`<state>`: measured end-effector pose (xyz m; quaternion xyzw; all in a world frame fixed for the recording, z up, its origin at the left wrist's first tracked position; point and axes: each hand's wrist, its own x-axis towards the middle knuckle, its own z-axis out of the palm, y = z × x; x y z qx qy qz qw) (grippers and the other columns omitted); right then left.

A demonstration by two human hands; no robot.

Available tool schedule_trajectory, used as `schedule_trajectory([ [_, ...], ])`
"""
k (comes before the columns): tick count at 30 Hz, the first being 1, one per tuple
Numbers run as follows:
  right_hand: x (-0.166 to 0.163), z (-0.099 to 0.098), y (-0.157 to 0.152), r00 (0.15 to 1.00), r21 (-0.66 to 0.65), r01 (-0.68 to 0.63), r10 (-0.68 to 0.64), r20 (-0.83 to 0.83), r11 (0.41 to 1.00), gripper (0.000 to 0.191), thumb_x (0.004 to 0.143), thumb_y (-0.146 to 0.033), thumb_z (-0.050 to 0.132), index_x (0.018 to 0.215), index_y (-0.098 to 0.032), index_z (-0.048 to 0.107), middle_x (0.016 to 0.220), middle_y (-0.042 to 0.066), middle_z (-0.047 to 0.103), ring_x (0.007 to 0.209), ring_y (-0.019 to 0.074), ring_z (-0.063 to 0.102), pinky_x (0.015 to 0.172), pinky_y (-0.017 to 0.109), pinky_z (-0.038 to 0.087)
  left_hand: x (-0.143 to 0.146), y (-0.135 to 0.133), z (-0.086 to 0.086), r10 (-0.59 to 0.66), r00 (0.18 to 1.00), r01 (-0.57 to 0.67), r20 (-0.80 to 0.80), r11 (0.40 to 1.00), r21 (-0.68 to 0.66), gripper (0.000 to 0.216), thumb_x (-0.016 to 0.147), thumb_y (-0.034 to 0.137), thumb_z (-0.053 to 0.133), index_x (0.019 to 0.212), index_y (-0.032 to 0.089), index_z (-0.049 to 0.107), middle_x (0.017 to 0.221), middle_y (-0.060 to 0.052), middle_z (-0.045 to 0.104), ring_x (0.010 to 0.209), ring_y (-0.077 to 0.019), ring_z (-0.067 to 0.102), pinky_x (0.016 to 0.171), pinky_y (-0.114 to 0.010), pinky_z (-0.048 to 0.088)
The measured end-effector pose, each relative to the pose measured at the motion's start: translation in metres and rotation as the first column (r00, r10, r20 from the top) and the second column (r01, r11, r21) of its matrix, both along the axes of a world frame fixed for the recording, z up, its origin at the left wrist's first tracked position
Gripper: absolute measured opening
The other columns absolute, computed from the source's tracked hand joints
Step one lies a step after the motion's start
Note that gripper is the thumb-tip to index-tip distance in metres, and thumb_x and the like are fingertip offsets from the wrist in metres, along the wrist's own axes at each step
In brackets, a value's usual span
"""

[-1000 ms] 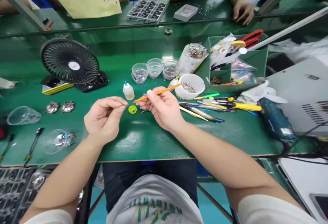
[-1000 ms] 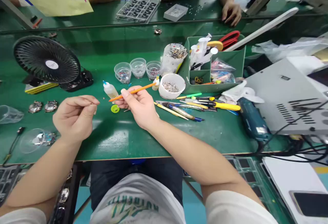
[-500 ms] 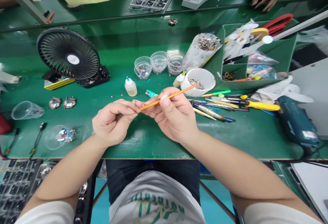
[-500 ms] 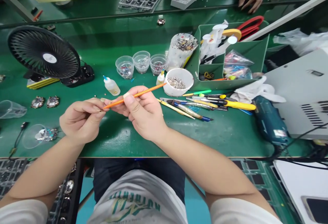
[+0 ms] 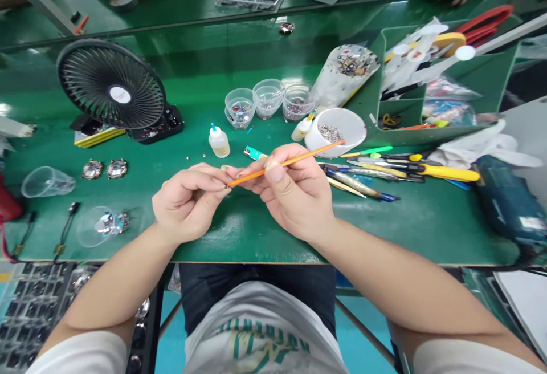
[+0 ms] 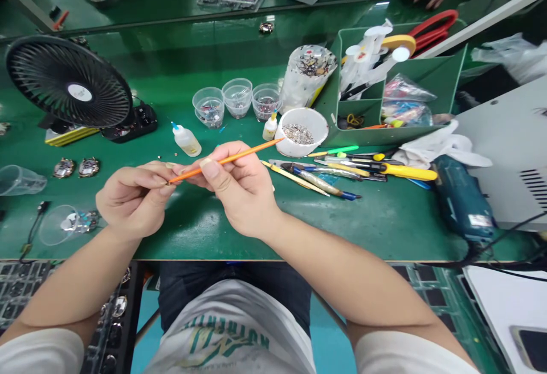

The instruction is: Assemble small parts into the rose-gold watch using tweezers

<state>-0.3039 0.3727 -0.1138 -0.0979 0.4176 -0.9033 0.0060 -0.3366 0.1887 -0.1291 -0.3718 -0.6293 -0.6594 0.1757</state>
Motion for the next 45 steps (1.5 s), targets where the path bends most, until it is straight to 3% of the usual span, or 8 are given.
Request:
schedule_trajectory([
  [14, 0.0007, -0.0002, -0.001, 0.999, 0.037, 0.036, -0.034, -0.035, 0.999, 0.03, 0.1, -0.044, 0.081, 0.1, -0.027, 0.056, 0.097, -0.001, 0.084, 0.106, 0.0203, 0.084, 0.099, 0.044, 0.07, -0.0002, -0.0022, -0.0011, 0.015, 1.0, -0.015, -0.006, 0.999, -0.034, 0.026, 0.092, 0.003, 0.078, 0.11, 0.022, 0.074, 0.101, -0.002, 0.083, 0.103, -0.0185, 0.082, 0.097, -0.036, 0.069],
  [30, 0.0023, 0.0009, -0.0002, 0.996, 0.043, 0.048, -0.045, -0.073, 0.998, 0.024, 0.102, -0.038, 0.079, 0.101, -0.027, 0.058, 0.1, 0.001, 0.085, 0.107, 0.0218, 0.083, 0.1, 0.049, 0.069, 0.0, -0.0025, -0.0017, 0.02, 1.0, -0.02, -0.014, 0.999, -0.039, 0.025, 0.092, 0.004, 0.079, 0.109, 0.022, 0.073, 0.099, -0.002, 0.083, 0.098, -0.0182, 0.082, 0.095, -0.037, 0.07],
  [35, 0.0023, 0.0025, 0.0, 0.998, 0.077, 0.048, -0.044, -0.047, 0.996, 0.032, 0.099, -0.045, 0.082, 0.1, -0.028, 0.055, 0.099, 0.001, 0.084, 0.109, 0.0236, 0.083, 0.099, 0.05, 0.07, -0.0006, -0.0031, -0.0014, 0.003, 1.0, -0.003, -0.019, 0.999, -0.032, 0.025, 0.093, 0.003, 0.077, 0.109, 0.021, 0.073, 0.1, -0.002, 0.082, 0.098, -0.0173, 0.082, 0.097, -0.036, 0.069],
  [45, 0.0028, 0.0033, -0.0015, 0.982, 0.126, 0.144, -0.127, -0.136, 0.981, 0.025, 0.102, -0.04, 0.078, 0.1, -0.027, 0.056, 0.094, 0.001, 0.084, 0.099, 0.0208, 0.084, 0.095, 0.044, 0.07, -0.0003, -0.0032, 0.0, -0.013, 1.0, 0.013, -0.006, 0.999, -0.039, 0.029, 0.093, 0.002, 0.077, 0.112, 0.024, 0.075, 0.103, -0.003, 0.083, 0.102, -0.0196, 0.083, 0.097, -0.038, 0.071],
])
